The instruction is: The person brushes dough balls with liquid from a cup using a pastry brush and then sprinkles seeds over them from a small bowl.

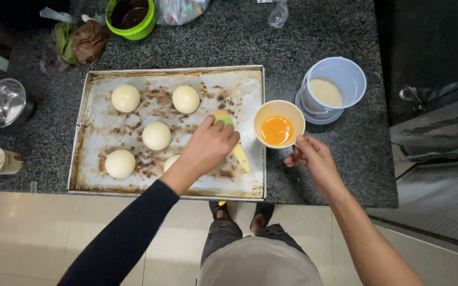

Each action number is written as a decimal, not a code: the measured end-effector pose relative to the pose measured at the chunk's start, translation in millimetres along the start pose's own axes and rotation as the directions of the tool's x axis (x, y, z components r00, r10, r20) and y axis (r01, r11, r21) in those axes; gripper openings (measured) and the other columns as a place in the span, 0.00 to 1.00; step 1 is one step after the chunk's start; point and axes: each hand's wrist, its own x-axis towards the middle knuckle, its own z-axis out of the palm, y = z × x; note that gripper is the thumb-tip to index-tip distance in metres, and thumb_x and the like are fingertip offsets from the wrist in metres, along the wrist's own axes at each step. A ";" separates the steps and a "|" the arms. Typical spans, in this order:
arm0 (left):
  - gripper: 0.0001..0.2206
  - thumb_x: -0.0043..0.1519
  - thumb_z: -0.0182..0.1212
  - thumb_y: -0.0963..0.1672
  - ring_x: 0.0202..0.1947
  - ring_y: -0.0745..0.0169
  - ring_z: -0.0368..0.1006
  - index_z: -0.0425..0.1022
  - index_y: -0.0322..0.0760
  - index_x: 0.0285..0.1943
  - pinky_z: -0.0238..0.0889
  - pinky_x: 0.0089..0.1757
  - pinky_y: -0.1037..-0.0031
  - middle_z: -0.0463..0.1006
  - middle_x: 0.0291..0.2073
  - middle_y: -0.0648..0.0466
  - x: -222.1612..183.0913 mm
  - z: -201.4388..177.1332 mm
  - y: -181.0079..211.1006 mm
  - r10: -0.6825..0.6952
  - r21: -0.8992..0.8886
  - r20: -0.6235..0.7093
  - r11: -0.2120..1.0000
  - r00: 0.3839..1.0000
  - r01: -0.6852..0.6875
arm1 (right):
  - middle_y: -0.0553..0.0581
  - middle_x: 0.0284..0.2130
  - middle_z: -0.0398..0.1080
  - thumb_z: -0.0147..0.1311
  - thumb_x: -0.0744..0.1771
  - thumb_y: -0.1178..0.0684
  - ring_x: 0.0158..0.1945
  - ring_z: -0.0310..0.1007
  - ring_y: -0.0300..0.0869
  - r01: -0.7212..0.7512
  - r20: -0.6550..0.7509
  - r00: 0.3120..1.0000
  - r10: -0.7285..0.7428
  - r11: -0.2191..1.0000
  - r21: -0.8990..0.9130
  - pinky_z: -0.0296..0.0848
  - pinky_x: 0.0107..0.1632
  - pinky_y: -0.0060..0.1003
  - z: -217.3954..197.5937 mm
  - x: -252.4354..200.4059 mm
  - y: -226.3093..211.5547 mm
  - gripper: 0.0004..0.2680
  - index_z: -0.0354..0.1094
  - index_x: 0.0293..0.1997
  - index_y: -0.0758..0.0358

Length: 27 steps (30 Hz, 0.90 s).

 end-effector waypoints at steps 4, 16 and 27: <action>0.06 0.51 0.59 0.45 0.36 0.56 0.73 0.76 0.39 0.29 0.62 0.45 0.65 0.75 0.28 0.53 -9.5 10.5 25.0 0.221 0.055 0.216 0.970 0.951 -0.238 | 0.49 0.27 0.66 0.47 0.71 0.44 0.32 0.75 0.40 -0.005 -0.021 1.000 0.005 1.000 -0.018 0.75 0.40 0.38 -2.9 -4.2 -1.3 0.11 0.65 0.36 0.60; 0.04 0.52 0.59 0.43 0.36 0.58 0.72 0.77 0.41 0.26 0.62 0.45 0.67 0.75 0.28 0.55 10.3 13.4 19.1 0.252 0.123 0.207 0.952 0.946 -0.280 | 0.49 0.26 0.65 0.47 0.71 0.44 0.33 0.75 0.40 0.004 -0.024 1.000 -0.004 1.000 -0.011 0.75 0.40 0.37 -0.4 -8.9 -7.0 0.11 0.66 0.37 0.60; 0.04 0.52 0.59 0.44 0.37 0.58 0.72 0.76 0.40 0.30 0.61 0.43 0.67 0.74 0.29 0.55 -13.9 -5.8 16.7 0.205 0.038 0.086 0.977 0.975 -0.208 | 0.50 0.27 0.66 0.47 0.71 0.44 0.32 0.76 0.40 0.007 0.004 1.000 -0.007 0.999 -0.045 0.75 0.40 0.38 1.7 -4.9 -10.6 0.12 0.65 0.35 0.61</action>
